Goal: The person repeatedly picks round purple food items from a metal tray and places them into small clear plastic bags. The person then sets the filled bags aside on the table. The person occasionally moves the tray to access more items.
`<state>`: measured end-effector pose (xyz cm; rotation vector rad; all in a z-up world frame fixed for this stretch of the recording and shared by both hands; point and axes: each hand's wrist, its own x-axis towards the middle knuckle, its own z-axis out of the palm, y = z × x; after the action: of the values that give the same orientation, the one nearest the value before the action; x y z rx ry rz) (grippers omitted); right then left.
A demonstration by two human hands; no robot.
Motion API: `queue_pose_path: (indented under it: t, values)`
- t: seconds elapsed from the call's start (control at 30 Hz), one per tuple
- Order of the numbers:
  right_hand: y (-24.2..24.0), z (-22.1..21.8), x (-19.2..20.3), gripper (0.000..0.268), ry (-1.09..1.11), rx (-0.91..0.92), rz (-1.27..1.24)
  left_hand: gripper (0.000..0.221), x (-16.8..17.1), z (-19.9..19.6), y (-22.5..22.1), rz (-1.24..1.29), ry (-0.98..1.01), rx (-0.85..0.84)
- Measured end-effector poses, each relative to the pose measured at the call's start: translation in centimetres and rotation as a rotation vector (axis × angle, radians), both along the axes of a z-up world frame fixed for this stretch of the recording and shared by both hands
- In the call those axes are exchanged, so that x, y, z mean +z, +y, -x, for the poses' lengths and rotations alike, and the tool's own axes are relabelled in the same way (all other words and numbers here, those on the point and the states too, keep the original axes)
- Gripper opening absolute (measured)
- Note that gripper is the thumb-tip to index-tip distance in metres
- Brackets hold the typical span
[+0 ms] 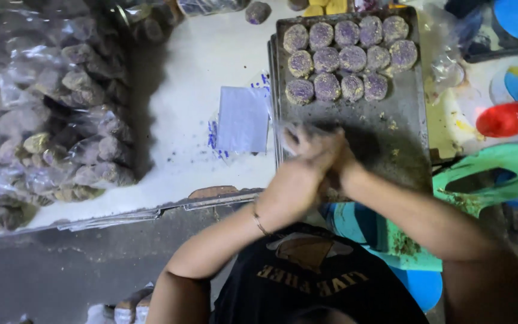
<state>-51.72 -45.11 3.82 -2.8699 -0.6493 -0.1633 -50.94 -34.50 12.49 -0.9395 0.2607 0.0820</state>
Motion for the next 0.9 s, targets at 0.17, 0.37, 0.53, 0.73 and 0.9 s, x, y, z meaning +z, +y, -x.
queue_pose_path:
  t: [0.17,0.37,0.53,0.73,0.9]
  values:
    - [3.9,-6.2,22.1,0.025,0.426,0.111,-0.734,0.067,9.5,-7.3,15.9,-2.872,-0.92,-0.403]
    - [-1.1,-16.2,6.8,0.048,0.119,0.1,0.616,0.067,10.7,-7.7,18.8,-2.924,-0.973,-0.442]
    - [-2.1,-18.4,8.9,0.073,0.321,0.169,0.244,0.059,6.9,-11.4,21.4,-2.776,-0.98,-0.541]
    - [6.6,-14.5,16.3,0.078,0.167,-0.207,-0.664,0.06,7.7,-14.1,22.7,-2.747,-1.104,-0.647]
    - [13.5,-16.0,7.8,0.041,-0.031,0.168,-0.587,0.07,3.8,-17.7,25.0,-2.616,-0.88,-0.685]
